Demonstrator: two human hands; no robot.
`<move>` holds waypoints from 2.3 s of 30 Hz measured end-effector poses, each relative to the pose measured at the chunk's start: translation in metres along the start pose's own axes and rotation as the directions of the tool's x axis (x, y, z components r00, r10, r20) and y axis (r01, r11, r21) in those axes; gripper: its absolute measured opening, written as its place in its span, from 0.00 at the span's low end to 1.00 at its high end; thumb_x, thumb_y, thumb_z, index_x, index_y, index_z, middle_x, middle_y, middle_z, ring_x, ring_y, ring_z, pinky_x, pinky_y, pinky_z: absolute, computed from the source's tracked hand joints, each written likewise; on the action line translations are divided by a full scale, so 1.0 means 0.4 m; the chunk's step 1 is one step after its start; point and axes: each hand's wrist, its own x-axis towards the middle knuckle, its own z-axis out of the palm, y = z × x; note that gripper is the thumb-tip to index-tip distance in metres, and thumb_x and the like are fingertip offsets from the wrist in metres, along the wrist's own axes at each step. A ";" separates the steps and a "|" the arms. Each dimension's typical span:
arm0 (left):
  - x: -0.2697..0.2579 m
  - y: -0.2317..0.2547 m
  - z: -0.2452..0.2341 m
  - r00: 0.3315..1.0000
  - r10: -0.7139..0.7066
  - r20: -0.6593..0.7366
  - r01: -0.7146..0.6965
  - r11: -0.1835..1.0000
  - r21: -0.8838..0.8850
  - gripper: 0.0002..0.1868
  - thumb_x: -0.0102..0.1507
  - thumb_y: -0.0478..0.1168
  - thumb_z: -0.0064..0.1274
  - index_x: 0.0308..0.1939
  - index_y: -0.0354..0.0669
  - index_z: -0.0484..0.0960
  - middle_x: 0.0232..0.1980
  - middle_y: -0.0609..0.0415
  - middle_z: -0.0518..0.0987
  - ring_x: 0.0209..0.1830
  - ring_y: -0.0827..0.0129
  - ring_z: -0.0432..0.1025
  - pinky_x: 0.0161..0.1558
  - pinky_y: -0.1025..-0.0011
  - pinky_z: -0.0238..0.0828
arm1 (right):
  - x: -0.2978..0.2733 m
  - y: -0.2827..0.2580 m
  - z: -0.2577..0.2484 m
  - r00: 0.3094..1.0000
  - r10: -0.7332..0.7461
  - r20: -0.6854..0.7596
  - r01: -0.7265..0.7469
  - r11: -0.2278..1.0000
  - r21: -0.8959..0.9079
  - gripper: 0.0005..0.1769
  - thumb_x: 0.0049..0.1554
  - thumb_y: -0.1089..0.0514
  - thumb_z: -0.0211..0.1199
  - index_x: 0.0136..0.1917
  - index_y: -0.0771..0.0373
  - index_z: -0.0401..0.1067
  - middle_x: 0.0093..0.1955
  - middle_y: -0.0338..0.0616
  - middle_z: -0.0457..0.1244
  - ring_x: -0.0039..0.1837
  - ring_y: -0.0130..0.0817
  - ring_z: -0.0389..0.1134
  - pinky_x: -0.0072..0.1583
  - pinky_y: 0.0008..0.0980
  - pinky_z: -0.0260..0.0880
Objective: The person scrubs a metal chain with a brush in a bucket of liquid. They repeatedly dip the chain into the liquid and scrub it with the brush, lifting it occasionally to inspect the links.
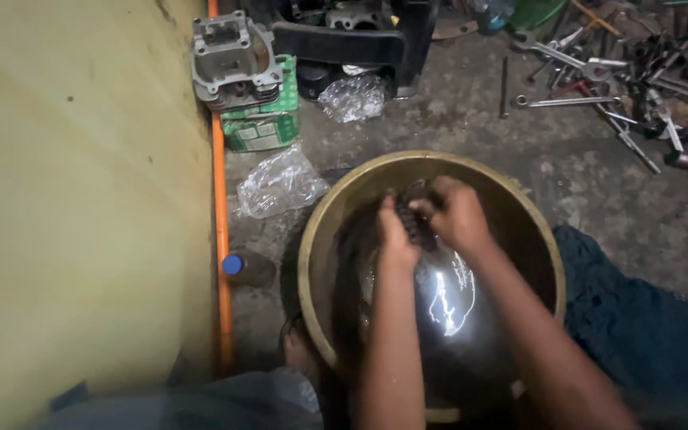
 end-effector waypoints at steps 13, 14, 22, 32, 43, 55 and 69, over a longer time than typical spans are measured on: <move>0.056 -0.021 -0.083 0.996 0.008 -0.090 -0.012 0.999 -0.043 0.27 0.73 0.59 0.31 0.49 0.45 0.81 0.42 0.51 0.82 0.36 0.62 0.77 0.32 0.67 0.75 | -0.015 0.004 0.048 0.963 -0.268 -0.035 0.262 0.957 -0.129 0.20 0.49 0.57 0.74 0.52 0.71 0.77 0.55 0.64 0.68 0.61 0.60 0.69 0.62 0.48 0.67; 0.039 0.008 -0.073 0.996 -0.012 -0.091 0.008 0.999 -0.043 0.29 0.72 0.59 0.29 0.48 0.44 0.81 0.41 0.50 0.83 0.35 0.62 0.78 0.30 0.68 0.73 | -0.017 0.008 0.046 0.936 -0.350 -0.033 0.346 0.934 -0.085 0.22 0.48 0.56 0.75 0.52 0.73 0.76 0.55 0.66 0.67 0.61 0.61 0.69 0.61 0.48 0.67; -0.004 0.012 -0.019 0.986 0.016 -0.166 -0.031 0.995 -0.093 0.32 0.70 0.59 0.25 0.49 0.42 0.81 0.41 0.49 0.84 0.33 0.62 0.77 0.28 0.68 0.71 | 0.000 0.003 0.072 0.993 -0.118 -0.021 0.112 0.978 -0.177 0.14 0.52 0.58 0.72 0.47 0.70 0.77 0.51 0.61 0.69 0.56 0.58 0.70 0.59 0.48 0.69; 0.009 0.071 -0.041 0.986 0.034 -0.163 -0.053 0.992 -0.113 0.32 0.71 0.58 0.24 0.51 0.42 0.81 0.42 0.49 0.84 0.33 0.62 0.76 0.29 0.68 0.73 | 0.019 0.017 0.061 0.989 -0.150 -0.012 0.144 0.970 -0.196 0.17 0.55 0.55 0.73 0.50 0.70 0.77 0.54 0.62 0.69 0.58 0.59 0.69 0.60 0.48 0.68; -0.033 0.146 0.010 0.972 0.084 -0.220 -0.090 0.996 -0.018 0.32 0.72 0.57 0.23 0.53 0.41 0.81 0.48 0.45 0.83 0.45 0.52 0.78 0.46 0.54 0.79 | 0.020 0.023 0.062 0.973 -0.174 0.150 0.184 0.981 -0.057 0.18 0.54 0.53 0.70 0.52 0.69 0.76 0.53 0.60 0.69 0.57 0.54 0.71 0.60 0.45 0.70; -0.070 0.194 0.080 0.978 0.163 0.131 -0.162 0.987 -0.018 0.29 0.73 0.54 0.33 0.54 0.34 0.81 0.55 0.43 0.83 0.54 0.53 0.79 0.56 0.57 0.78 | 0.035 -0.047 -0.025 0.995 -0.049 0.089 0.042 0.996 0.077 0.21 0.52 0.53 0.71 0.55 0.68 0.75 0.56 0.59 0.69 0.59 0.52 0.72 0.62 0.42 0.70; -0.110 0.181 0.114 0.994 0.114 -0.001 -0.114 0.993 0.042 0.28 0.70 0.58 0.32 0.50 0.44 0.82 0.44 0.52 0.85 0.38 0.62 0.81 0.42 0.61 0.80 | 0.006 -0.080 -0.042 0.925 -0.341 0.168 0.362 0.925 -0.113 0.19 0.53 0.62 0.69 0.58 0.67 0.76 0.61 0.60 0.67 0.63 0.58 0.67 0.64 0.48 0.65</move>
